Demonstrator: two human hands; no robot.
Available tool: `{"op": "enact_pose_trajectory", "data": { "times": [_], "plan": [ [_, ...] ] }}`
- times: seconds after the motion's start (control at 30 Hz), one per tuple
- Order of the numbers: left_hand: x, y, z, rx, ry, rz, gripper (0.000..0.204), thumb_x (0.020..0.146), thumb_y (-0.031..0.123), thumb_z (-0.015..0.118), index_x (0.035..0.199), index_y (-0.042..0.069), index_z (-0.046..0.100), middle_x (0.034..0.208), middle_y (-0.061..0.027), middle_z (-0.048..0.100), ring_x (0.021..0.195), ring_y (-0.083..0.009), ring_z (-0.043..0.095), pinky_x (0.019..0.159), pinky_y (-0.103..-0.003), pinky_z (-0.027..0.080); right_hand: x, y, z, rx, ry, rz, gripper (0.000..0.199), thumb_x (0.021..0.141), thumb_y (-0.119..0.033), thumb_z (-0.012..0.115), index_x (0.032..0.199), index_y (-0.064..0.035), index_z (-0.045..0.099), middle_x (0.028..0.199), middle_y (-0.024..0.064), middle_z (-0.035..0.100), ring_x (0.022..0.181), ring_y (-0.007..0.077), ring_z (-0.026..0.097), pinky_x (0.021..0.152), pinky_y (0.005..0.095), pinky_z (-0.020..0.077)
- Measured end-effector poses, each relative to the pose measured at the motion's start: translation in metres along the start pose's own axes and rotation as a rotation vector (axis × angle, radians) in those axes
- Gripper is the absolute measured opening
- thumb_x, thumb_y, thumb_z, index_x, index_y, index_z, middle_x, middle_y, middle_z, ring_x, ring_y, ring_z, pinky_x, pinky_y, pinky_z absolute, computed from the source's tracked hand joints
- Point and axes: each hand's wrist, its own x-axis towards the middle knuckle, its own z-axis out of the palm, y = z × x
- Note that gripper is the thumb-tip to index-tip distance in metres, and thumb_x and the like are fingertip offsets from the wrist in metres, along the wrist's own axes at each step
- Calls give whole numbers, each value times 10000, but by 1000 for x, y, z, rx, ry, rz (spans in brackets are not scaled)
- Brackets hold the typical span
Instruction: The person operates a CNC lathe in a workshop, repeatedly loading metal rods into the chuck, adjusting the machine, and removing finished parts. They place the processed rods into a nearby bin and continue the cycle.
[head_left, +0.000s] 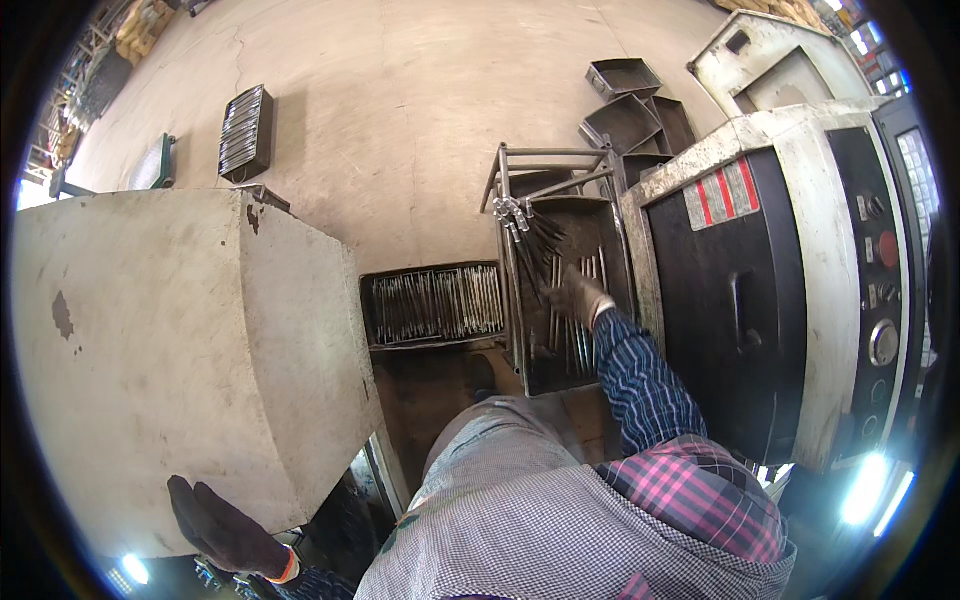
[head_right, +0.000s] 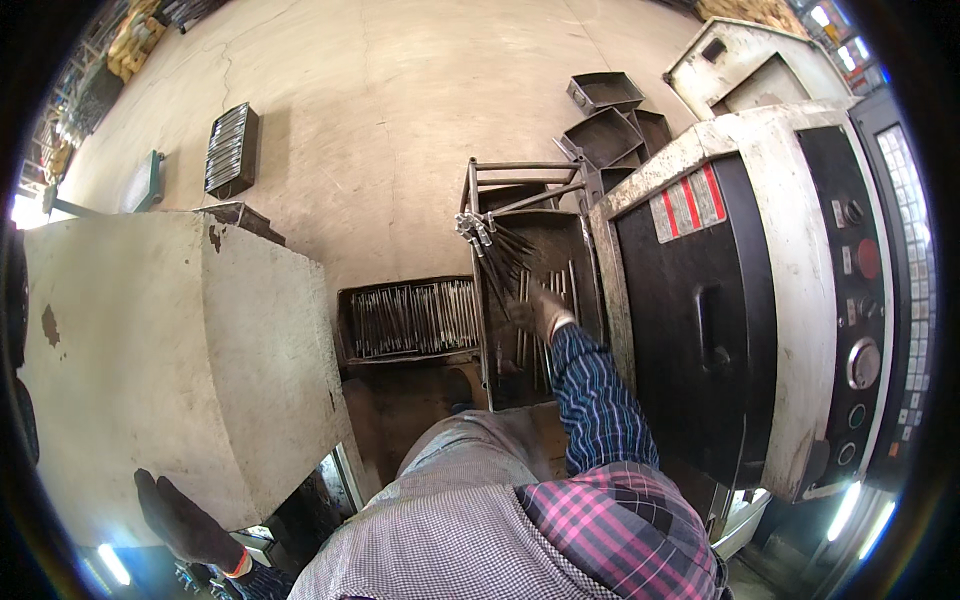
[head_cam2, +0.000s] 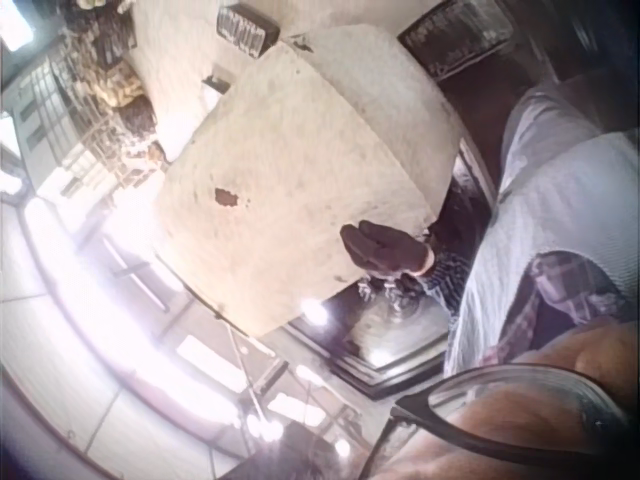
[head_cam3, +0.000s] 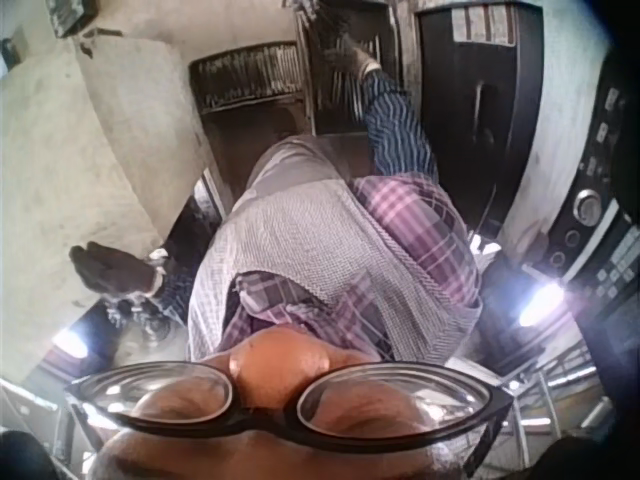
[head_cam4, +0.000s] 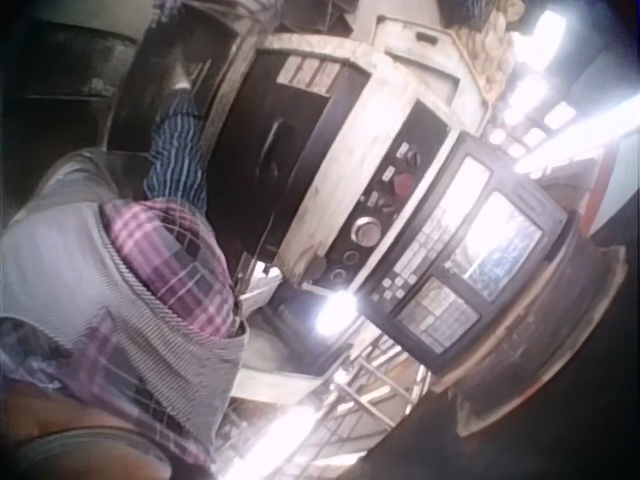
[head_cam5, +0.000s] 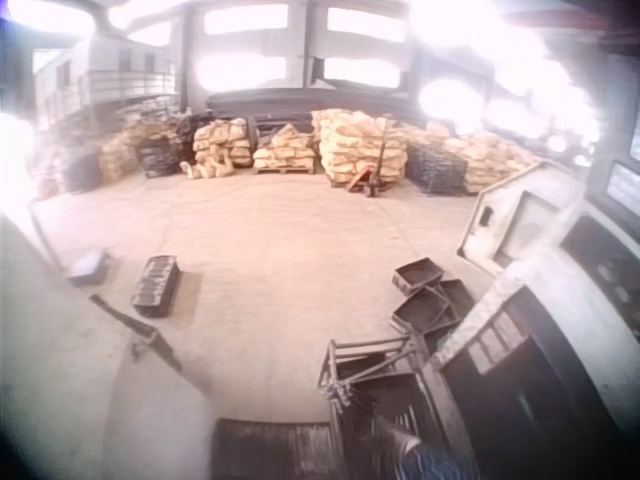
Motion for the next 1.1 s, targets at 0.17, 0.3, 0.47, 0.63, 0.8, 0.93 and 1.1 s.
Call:
{"op": "enact_pose_trajectory", "data": {
  "times": [0.17,0.3,0.47,0.63,0.8,0.93,1.1],
  "plan": [
    [4,3,-4,-28,1,26,327,972,14,659,1295,-26,628,1254,-192,682,1106,-319,683,917,-384,602,-5,130,-60,183,43,212,508,1061,-429,494,1371,-25,493,1060,184,739,786,256,683,759,429,573],
    [2,3,-4,-87,0,-3,311,993,43,639,1294,-37,626,1266,-201,675,1127,-329,672,943,-393,588,-53,158,-55,86,107,234,442,1046,-407,510,1282,-36,555,1005,185,749,755,244,690,682,388,577],
    [5,5,-10,-194,1,-12,308,1004,76,633,1287,-45,629,1266,-204,677,1128,-338,670,946,-403,577,-69,185,-63,127,145,157,418,1038,-395,524,1243,-38,600,970,177,758,796,258,706,725,396,578],
    [0,-13,2,-289,85,55,310,1001,91,643,1286,-33,634,1261,-199,681,1127,-346,670,944,-411,571,-113,199,-59,-99,242,-43,428,1033,-413,543,1180,-24,646,964,140,760,825,238,714,744,374,574],
    [3,1,-7,-464,118,4,302,1016,125,629,1279,-24,644,1253,-192,685,1110,-351,680,947,-411,568,-186,237,-58,-102,217,82,464,1019,-431,546,1163,-8,671,1000,110,744,878,240,689,789,368,563],
    [-1,-10,5,-438,54,-77,284,1013,106,635,1264,-25,664,1255,-194,683,1144,-308,673,959,-373,565,-231,314,-99,-211,134,166,516,1053,-397,437,1248,21,668,1154,147,722,1003,279,671,897,403,554],
    [-9,-9,-19,-693,-62,-199,357,1054,176,577,1352,-19,599,1373,-201,608,1237,-315,612,1036,-371,505,-310,434,-176,-613,345,-82,458,910,-419,677,1160,-38,722,1167,178,724,1075,313,685,888,410,564]
  ]
}}
